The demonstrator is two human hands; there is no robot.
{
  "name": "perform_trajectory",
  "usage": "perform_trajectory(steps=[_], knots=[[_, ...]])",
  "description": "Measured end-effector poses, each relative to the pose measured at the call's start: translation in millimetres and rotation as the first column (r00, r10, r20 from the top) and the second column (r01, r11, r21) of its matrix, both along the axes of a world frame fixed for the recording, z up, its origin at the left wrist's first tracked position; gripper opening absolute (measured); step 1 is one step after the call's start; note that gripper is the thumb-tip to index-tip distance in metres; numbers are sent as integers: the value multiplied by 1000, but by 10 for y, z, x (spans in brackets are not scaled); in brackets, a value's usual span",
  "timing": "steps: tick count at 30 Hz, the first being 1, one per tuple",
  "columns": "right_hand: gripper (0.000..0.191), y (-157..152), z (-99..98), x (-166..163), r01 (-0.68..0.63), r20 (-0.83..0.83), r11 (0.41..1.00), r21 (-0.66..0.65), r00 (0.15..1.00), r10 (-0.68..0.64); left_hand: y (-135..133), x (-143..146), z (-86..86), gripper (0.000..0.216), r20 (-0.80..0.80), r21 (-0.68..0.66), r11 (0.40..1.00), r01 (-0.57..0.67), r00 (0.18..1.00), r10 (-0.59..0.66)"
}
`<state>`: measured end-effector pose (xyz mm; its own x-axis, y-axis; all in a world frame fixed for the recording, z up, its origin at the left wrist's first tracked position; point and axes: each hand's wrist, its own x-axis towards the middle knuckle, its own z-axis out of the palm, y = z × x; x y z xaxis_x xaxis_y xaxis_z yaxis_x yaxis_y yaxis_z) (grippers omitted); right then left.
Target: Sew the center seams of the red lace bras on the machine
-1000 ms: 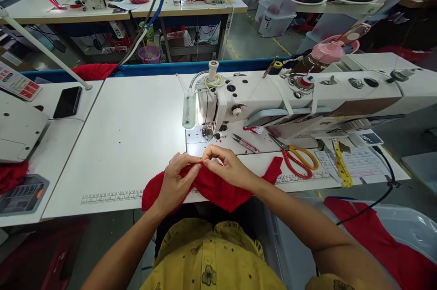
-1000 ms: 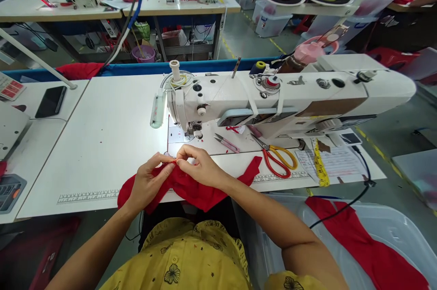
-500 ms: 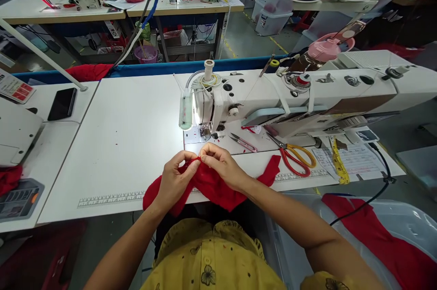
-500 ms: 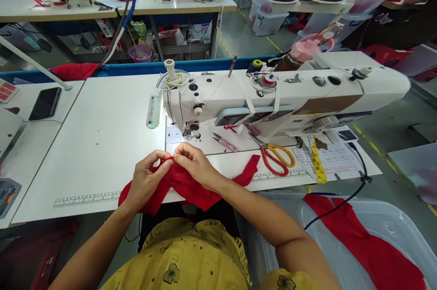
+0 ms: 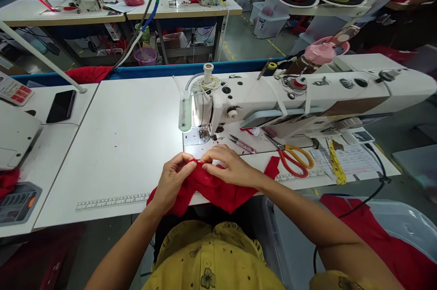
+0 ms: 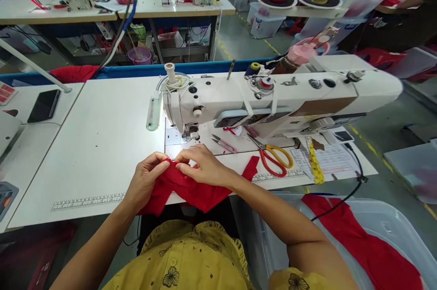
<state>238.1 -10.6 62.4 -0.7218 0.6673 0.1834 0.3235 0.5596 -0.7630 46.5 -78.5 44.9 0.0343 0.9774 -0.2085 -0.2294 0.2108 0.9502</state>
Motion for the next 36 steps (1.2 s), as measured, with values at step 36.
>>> perform_trajectory(steps=[36], knots=[[41,-227,143,1062,262,488,963,63,833,-259,194,131,-27,28,16,-5,991,132,991,-132]])
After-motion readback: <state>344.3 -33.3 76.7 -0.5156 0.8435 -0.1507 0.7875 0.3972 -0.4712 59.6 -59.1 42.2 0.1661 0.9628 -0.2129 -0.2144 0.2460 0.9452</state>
